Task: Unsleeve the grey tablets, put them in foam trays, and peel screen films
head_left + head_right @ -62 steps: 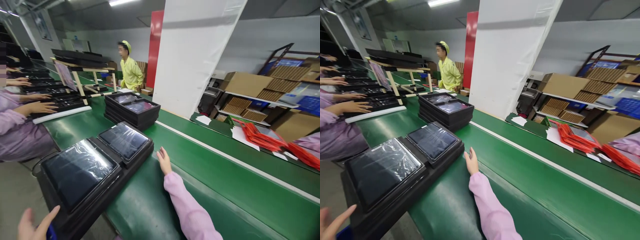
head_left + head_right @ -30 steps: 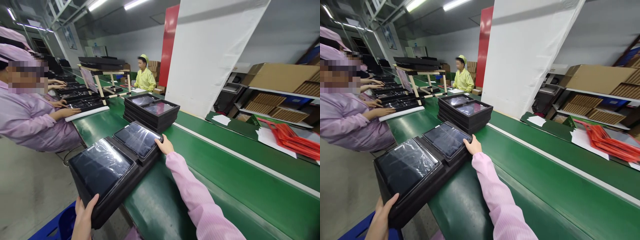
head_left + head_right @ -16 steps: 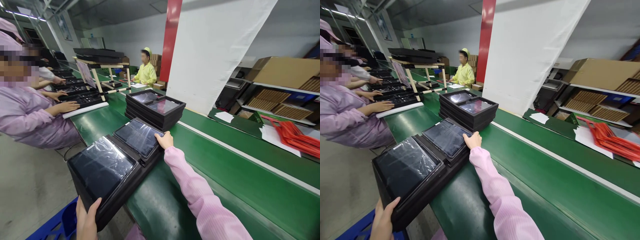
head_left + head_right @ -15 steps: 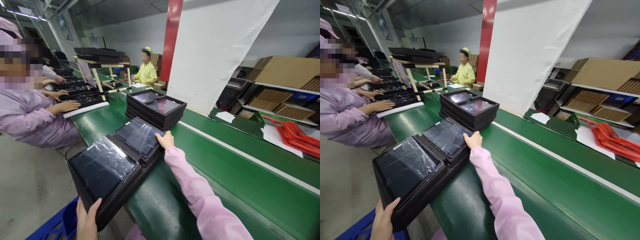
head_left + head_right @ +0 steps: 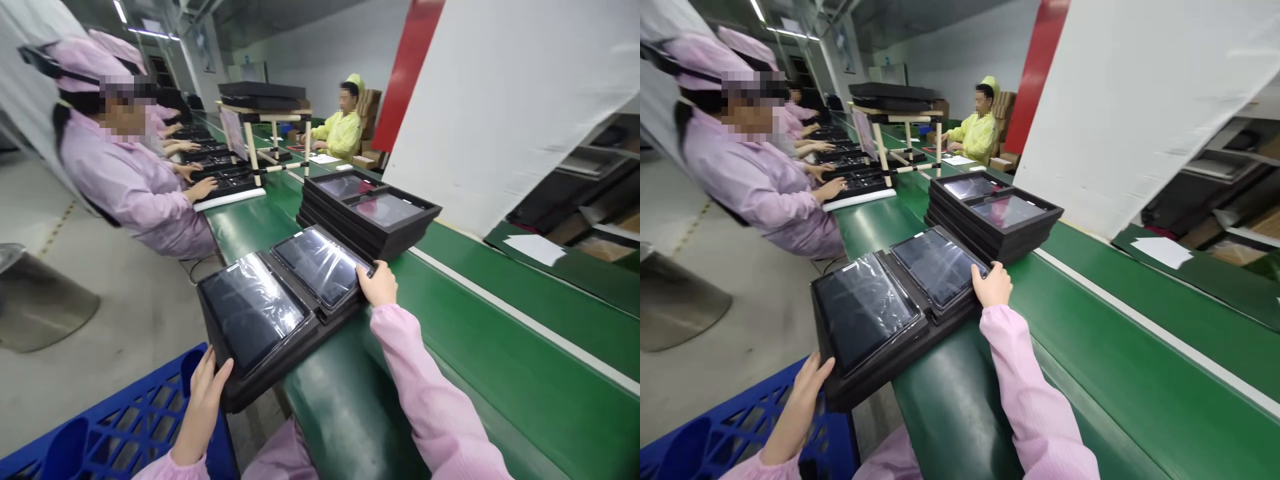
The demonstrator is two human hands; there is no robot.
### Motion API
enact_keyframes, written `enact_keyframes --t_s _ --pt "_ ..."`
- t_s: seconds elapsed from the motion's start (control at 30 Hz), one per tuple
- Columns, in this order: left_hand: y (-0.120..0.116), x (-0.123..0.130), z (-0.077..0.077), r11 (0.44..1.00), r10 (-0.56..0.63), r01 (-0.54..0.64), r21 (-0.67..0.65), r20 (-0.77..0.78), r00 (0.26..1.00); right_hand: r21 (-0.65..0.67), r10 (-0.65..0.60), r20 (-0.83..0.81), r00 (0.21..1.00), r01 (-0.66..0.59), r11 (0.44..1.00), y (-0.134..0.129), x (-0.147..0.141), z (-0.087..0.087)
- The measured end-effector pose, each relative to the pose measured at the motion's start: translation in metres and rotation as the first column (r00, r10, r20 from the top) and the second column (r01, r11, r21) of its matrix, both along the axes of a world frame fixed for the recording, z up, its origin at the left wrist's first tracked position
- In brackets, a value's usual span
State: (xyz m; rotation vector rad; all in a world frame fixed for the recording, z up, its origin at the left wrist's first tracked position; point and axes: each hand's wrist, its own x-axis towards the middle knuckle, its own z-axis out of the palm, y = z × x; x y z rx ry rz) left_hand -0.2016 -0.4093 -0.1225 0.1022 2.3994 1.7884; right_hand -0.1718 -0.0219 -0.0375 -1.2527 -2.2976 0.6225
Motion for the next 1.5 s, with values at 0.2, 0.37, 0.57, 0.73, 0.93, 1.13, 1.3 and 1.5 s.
enact_keyframes --t_s 0.2,0.37,0.57,0.73,0.93,1.13,1.3,1.5 --pt "-0.002 -0.008 0.034 0.984 -0.01 -0.051 0.169 0.342 0.94 0.052 0.137 0.028 0.99 -0.138 0.989 -0.004 -0.006 0.007" --pt "0.02 -0.017 0.053 0.932 -0.153 0.009 0.361 0.37 0.917 -0.088 0.127 0.103 0.987 -0.118 0.989 0.02 -0.019 0.01" --pt "0.021 -0.017 0.063 0.916 -0.196 0.037 0.399 0.365 0.91 -0.129 0.157 0.085 0.984 -0.145 0.981 0.031 -0.013 0.011" --pt "0.022 -0.027 0.077 0.905 -0.082 -0.16 0.395 0.529 0.845 -0.127 0.139 0.064 0.988 -0.13 0.983 0.024 -0.007 0.009" --pt "0.025 -0.039 0.086 0.896 -0.006 -0.281 0.345 0.64 0.768 -0.129 0.109 0.055 0.993 -0.102 0.986 0.02 -0.007 0.005" --pt "0.016 -0.05 0.081 0.865 -0.163 -0.226 0.448 0.676 0.718 -0.13 0.115 0.073 0.991 -0.105 0.986 0.02 -0.005 0.009" --pt "0.003 -0.068 0.075 0.883 -0.212 -0.156 0.442 0.673 0.708 -0.158 0.126 0.063 0.99 -0.115 0.981 0.019 -0.004 0.013" --pt "0.01 -0.078 0.09 0.894 -0.24 -0.068 0.443 0.601 0.762 -0.209 0.114 0.024 0.993 -0.106 0.972 0.023 -0.004 0.012"
